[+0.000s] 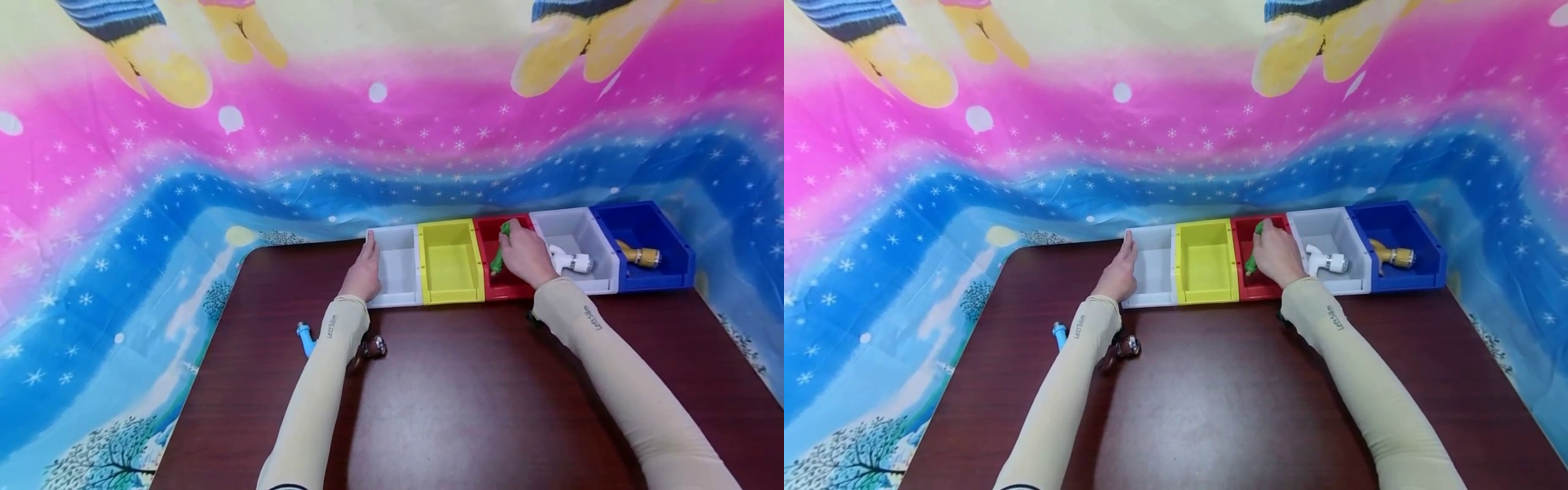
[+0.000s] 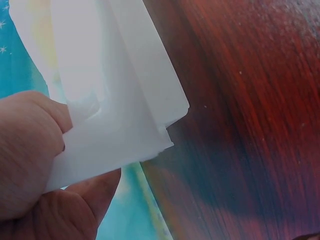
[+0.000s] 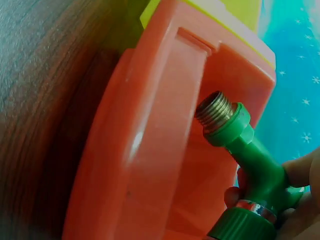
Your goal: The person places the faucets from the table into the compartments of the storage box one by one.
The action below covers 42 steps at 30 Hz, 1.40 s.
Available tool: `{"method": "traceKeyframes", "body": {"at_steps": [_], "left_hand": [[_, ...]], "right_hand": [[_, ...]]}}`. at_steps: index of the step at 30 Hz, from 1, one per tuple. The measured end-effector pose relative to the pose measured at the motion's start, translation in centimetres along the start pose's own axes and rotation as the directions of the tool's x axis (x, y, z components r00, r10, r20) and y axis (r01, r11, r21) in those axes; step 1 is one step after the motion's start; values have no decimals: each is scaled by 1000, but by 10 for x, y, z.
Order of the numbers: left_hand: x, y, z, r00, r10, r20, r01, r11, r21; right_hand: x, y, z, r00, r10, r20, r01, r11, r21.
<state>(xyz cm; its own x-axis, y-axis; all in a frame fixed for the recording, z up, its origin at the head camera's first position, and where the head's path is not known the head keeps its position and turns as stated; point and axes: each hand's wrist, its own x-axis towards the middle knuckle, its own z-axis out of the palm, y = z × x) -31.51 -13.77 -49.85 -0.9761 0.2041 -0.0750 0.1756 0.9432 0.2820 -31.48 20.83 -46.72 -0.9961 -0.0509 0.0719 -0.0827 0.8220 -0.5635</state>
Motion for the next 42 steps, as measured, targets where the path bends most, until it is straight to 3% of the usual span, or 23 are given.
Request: {"method": "traceKeyframes", "body": {"at_steps": [16,25,32,42], "left_hand": [[-1,-1,-1,1000,10,0,-10,1000,4],[-1,-2,0,1000,15,-10,-15,1000,5],[0,1,-2,1000,10,-9,-10,1000,0],[0,0,0,1000,-4,-1,4,1000,0]], "right_hand": [[8,12,17,985,45,168,-35,998,-60],[9,14,22,960,112,257,-97,993,-74],[10,16,21,953,126,274,-110,991,-74],[9,17,26,970,85,229,-56,990,-128]]}}
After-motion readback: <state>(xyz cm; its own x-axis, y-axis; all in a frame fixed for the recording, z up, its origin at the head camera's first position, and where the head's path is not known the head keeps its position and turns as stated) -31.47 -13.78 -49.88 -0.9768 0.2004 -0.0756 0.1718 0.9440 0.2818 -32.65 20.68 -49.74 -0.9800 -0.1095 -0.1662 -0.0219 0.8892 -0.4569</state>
